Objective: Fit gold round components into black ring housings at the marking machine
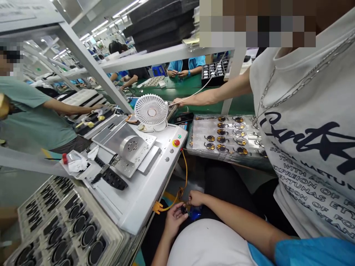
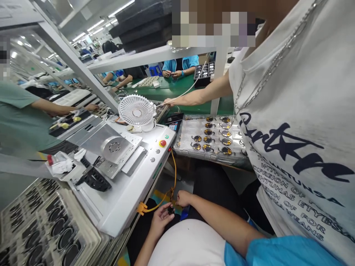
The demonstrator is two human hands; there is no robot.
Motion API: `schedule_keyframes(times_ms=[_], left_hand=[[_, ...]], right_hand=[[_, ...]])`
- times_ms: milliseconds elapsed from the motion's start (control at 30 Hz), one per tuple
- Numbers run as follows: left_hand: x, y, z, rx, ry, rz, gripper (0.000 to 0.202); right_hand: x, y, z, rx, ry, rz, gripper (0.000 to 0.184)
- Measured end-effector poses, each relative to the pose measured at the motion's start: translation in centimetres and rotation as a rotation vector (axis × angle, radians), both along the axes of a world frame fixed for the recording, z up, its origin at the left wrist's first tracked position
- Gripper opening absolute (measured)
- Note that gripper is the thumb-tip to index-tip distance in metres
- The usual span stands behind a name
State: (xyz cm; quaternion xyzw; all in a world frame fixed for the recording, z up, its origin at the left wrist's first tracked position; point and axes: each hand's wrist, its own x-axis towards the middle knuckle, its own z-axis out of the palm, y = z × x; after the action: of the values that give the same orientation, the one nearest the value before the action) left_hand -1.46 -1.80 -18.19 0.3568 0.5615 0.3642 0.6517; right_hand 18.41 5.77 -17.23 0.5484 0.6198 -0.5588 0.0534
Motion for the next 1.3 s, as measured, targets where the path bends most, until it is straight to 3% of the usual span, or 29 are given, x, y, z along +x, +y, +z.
schedule_keyframes(times_ms=[167, 300, 467, 600, 800, 933, 1067, 1300], left_hand=[[0.1, -0.1, 0.5, 0.084, -0.018, 0.067, 0.070], [0.2, -0.3, 1.9, 0.158, -0.037, 0.115, 0.063], [0.6, -1.0, 3.7, 0.215, -0.059, 0.103, 0.063], [0.5, -1.5, 5.6, 0.325, -0.034, 0.098, 0.061], [0.4, -1.5, 9.9, 0.526, 0.048, 0.111, 0.053], [0.7, -1.1, 11.3, 0.493, 0.068, 0.210, 0.055], [1.1, -1.1, 10.6, 0.366, 0.039, 0.239, 0.064], [0.6, -1.9, 6.4, 0.194, 0.057, -0.071, 0.070]], right_hand=[[-0.1, -0.5, 0.3, -0.130, 0.236, -0.140, 0.042], [-0.8, -1.4, 1.4, -0.272, 0.548, -0.207, 0.059], [-1.3, -2.7, 3.2, -0.303, 0.744, -0.304, 0.071], [-1.5, -3.3, 5.4, -0.307, 0.835, -0.355, 0.070], [-2.0, -3.4, 10.4, -0.259, 0.948, -0.406, 0.068], [-2.3, -2.9, 12.6, -0.187, 0.945, -0.389, 0.065], [-2.5, -3.0, 11.3, -0.172, 0.884, -0.465, 0.064], [0.1, -3.2, 5.4, -0.228, 0.740, -0.576, 0.062]])
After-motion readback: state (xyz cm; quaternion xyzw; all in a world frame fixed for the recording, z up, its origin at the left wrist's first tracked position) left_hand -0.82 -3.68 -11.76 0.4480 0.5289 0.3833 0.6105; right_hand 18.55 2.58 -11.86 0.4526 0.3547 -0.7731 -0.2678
